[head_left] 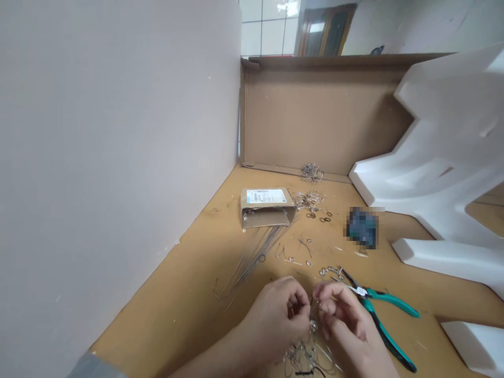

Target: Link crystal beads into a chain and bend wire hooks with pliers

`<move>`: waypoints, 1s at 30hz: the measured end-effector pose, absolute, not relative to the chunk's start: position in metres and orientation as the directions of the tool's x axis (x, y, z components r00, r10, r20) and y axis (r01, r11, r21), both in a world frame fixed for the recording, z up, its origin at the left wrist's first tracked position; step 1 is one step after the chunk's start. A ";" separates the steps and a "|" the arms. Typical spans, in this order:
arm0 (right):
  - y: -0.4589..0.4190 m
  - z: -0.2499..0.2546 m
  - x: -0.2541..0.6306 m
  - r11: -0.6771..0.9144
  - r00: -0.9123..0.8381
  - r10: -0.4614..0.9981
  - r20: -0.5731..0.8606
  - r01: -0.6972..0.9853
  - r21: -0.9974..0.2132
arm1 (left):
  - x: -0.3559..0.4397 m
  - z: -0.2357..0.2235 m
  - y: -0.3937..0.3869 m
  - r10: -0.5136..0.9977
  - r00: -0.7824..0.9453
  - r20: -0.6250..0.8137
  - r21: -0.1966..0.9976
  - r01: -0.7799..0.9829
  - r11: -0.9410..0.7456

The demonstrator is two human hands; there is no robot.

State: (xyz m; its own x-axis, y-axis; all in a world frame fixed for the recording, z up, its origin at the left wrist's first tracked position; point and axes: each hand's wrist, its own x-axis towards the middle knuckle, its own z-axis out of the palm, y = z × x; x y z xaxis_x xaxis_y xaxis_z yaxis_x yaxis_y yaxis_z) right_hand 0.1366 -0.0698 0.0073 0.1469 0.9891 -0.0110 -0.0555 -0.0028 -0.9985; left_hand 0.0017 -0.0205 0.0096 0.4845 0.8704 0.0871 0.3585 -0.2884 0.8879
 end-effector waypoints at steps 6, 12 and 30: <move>-0.070 0.008 0.134 0.036 0.222 0.974 0.040 0.022 -0.999 | 0.002 0.007 -0.014 0.877 0.479 -0.043 0.974 0.214 -0.069; -0.069 0.009 0.137 0.048 0.203 0.976 0.077 0.142 -0.989 | 0.000 0.007 -0.012 0.868 0.496 0.014 0.962 0.230 -0.147; -0.078 0.015 0.161 0.198 -0.066 0.909 0.413 0.937 -0.288 | -0.001 0.012 -0.010 0.845 0.533 0.038 0.957 0.225 -0.186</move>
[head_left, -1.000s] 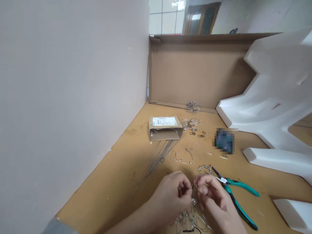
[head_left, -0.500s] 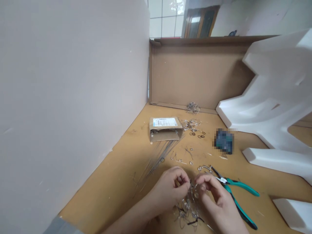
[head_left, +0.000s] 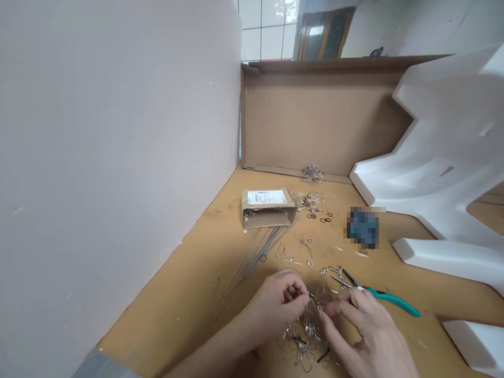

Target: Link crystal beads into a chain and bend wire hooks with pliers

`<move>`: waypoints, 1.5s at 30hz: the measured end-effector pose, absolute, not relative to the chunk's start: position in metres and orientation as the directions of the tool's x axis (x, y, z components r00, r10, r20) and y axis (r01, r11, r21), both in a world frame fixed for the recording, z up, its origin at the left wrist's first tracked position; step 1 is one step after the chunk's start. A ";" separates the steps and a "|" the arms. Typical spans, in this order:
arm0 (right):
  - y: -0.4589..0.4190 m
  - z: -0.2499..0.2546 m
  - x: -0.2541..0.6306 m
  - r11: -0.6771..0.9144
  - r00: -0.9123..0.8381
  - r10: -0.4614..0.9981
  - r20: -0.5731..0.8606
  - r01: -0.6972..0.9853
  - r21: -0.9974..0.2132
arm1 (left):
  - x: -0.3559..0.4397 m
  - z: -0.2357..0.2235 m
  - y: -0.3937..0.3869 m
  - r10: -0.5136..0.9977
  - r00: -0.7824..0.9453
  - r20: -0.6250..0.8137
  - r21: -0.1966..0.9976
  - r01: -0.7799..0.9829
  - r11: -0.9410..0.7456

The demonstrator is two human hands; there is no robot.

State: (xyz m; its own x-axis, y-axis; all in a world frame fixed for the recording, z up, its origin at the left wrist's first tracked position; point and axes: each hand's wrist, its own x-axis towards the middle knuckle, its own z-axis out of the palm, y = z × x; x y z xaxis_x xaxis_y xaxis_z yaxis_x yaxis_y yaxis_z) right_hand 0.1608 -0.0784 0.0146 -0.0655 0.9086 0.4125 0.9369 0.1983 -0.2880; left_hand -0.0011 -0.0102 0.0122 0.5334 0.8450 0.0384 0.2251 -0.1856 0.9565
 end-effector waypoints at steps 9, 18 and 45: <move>-0.078 0.003 0.145 0.003 0.079 0.973 0.216 0.934 -0.356 | -0.001 0.011 -0.013 0.824 0.562 0.074 0.935 0.247 -0.253; -0.079 -0.011 0.148 -0.159 0.372 0.926 0.066 0.541 -0.826 | -0.006 0.018 -0.015 0.809 0.581 0.091 0.927 0.248 -0.282; -0.082 -0.004 0.136 -0.022 0.263 0.915 0.307 0.790 -0.613 | -0.008 0.026 -0.022 0.780 0.597 0.189 0.689 0.485 -0.538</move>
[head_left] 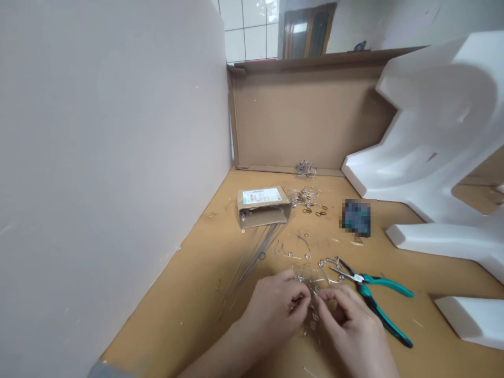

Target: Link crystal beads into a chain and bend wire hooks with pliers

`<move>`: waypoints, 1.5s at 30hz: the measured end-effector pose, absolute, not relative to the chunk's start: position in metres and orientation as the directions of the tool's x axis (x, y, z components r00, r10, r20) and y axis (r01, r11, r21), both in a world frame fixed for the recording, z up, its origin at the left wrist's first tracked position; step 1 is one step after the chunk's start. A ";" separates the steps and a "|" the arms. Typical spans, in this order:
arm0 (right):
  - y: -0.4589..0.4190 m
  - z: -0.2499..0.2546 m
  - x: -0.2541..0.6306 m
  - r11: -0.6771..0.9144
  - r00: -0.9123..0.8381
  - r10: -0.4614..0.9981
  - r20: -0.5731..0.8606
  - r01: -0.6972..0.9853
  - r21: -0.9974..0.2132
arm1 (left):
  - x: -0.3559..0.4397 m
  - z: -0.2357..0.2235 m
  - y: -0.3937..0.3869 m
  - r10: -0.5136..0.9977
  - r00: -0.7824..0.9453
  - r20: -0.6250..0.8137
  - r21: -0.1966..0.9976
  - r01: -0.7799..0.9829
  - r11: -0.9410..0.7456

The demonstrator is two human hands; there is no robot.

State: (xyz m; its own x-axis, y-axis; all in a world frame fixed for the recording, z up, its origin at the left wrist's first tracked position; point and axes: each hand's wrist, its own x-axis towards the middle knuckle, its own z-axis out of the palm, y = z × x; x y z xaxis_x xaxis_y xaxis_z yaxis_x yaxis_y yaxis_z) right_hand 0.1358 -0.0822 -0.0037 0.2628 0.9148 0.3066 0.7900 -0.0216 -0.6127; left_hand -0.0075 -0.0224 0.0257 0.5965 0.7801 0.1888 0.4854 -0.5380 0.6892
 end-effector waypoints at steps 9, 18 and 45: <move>-0.081 -0.006 0.135 0.003 0.231 0.889 0.394 0.860 -0.511 | -0.002 0.003 -0.031 0.738 0.596 0.318 0.413 0.613 -0.673; -0.088 -0.014 0.134 -0.002 0.315 0.900 0.300 0.693 -0.721 | 0.006 -0.008 -0.035 0.733 0.559 0.387 0.436 0.590 -0.680; -0.085 -0.006 0.150 0.183 0.208 0.821 0.531 0.785 -0.591 | -0.003 0.003 -0.025 0.732 0.594 0.334 0.591 0.473 -0.653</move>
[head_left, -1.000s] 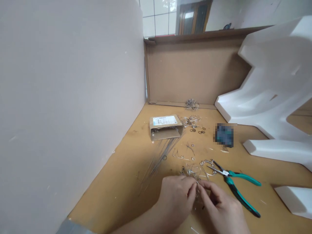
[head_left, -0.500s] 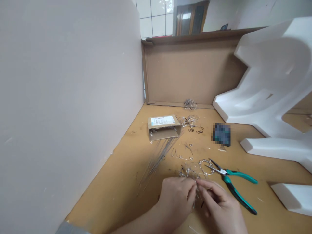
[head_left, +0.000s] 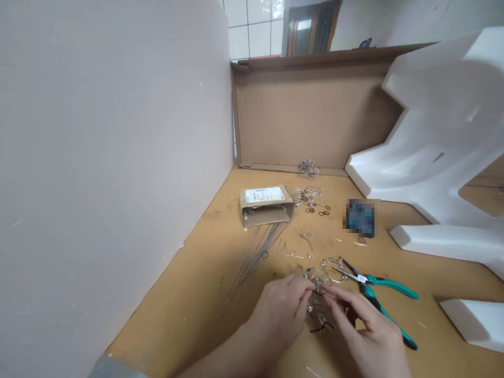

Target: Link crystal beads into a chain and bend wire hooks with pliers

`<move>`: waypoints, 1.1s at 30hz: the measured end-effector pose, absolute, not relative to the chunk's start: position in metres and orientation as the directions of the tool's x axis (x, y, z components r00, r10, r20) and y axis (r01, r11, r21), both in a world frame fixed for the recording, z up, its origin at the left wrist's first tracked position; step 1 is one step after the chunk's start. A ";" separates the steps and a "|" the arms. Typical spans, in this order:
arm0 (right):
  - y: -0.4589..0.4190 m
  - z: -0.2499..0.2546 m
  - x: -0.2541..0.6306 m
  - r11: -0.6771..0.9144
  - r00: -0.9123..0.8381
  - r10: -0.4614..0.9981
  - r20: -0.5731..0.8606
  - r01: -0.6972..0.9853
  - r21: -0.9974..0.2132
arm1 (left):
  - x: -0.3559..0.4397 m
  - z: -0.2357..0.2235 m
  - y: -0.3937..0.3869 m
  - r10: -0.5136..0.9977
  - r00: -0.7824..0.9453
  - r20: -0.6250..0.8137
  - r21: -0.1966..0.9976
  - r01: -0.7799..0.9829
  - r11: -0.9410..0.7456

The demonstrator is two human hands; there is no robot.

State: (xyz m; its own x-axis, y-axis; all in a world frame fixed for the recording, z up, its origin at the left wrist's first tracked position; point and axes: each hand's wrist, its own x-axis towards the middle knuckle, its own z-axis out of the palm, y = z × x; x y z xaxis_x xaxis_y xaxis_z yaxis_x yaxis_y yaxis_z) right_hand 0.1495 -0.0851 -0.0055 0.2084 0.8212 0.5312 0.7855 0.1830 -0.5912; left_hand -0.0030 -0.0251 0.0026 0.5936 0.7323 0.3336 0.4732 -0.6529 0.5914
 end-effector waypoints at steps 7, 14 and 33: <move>-0.080 0.023 0.150 0.463 -0.115 0.734 0.669 0.806 -0.369 | -0.001 0.008 -0.021 0.734 0.576 0.361 0.732 0.313 -0.605; -0.077 0.034 0.150 0.290 0.049 0.889 0.455 0.707 -0.645 | -0.001 0.018 -0.021 0.811 0.581 0.064 0.988 0.080 -0.135; -0.066 0.025 0.148 0.140 -0.009 0.987 0.159 0.525 -0.839 | -0.002 0.021 -0.025 0.845 0.523 0.110 0.994 -0.078 -0.081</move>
